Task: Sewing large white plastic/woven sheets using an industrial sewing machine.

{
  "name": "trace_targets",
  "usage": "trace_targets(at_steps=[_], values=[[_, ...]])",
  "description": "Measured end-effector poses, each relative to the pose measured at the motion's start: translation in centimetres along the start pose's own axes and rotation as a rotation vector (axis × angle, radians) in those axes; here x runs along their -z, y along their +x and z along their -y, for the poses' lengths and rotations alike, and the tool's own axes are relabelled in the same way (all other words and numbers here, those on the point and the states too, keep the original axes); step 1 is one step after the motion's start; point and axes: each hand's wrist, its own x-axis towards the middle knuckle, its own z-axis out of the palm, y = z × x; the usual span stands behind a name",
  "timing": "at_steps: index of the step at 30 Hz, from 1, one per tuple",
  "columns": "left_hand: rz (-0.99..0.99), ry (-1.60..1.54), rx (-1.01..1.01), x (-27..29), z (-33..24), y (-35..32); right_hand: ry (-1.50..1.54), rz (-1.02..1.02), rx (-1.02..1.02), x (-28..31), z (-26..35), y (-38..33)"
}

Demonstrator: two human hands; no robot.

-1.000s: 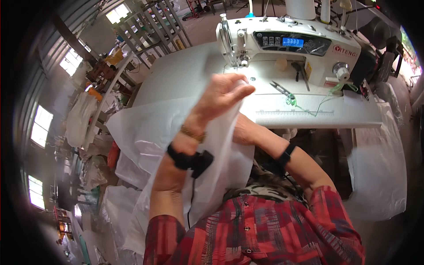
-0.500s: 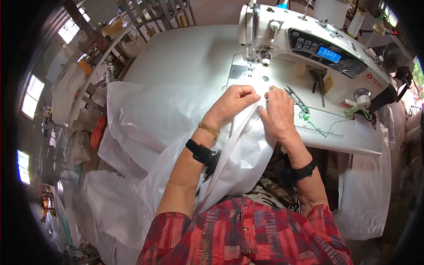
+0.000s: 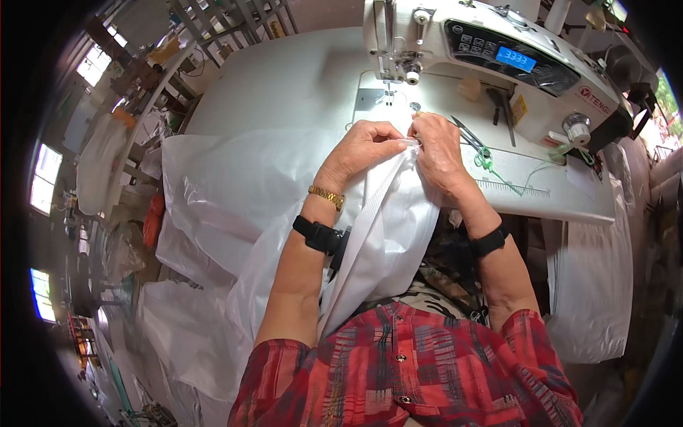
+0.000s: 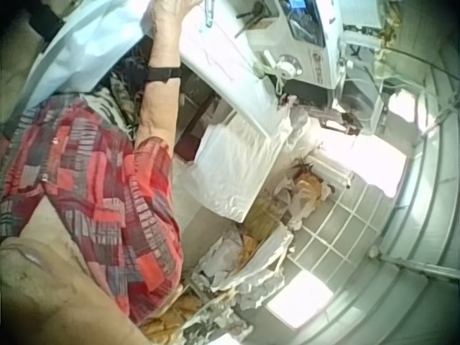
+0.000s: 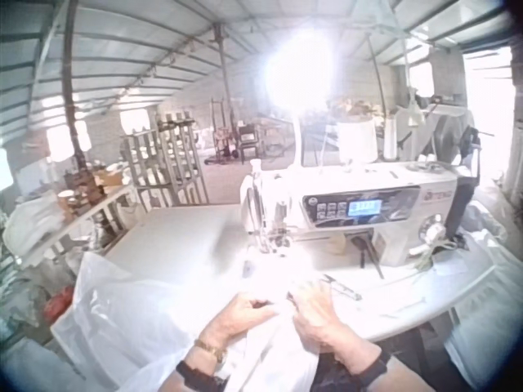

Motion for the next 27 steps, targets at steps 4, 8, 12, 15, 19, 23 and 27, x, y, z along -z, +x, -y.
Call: trace_targets(at_steps=[4,8,12,15,19,23,27], values=[[-0.073,0.12,-0.069,0.3,0.8,-0.3,0.006,-0.038,0.006,-0.3,0.3,-0.1],[-0.129,0.148,-0.149,-0.6,0.4,-0.8,-0.005,-0.084,0.033,-0.4,0.4,-0.6],[-0.107,0.212,-0.102,-1.0,0.0,-1.3,0.019,-0.042,0.041,0.0,0.6,-1.5],[-0.105,0.252,-0.045,-1.2,-0.2,-1.9,0.056,-0.084,0.096,0.5,1.5,-2.4],[-0.102,0.247,-0.092,-1.3,0.2,-2.4,0.079,-0.037,0.064,1.5,2.2,-3.0],[-0.097,0.252,-0.114,-0.8,0.1,-3.0,0.349,-0.112,-0.096,1.7,2.1,-3.9],[-0.118,0.186,-0.075,-0.9,-0.6,-3.6,0.798,-0.141,-0.283,2.1,1.4,-4.9]])
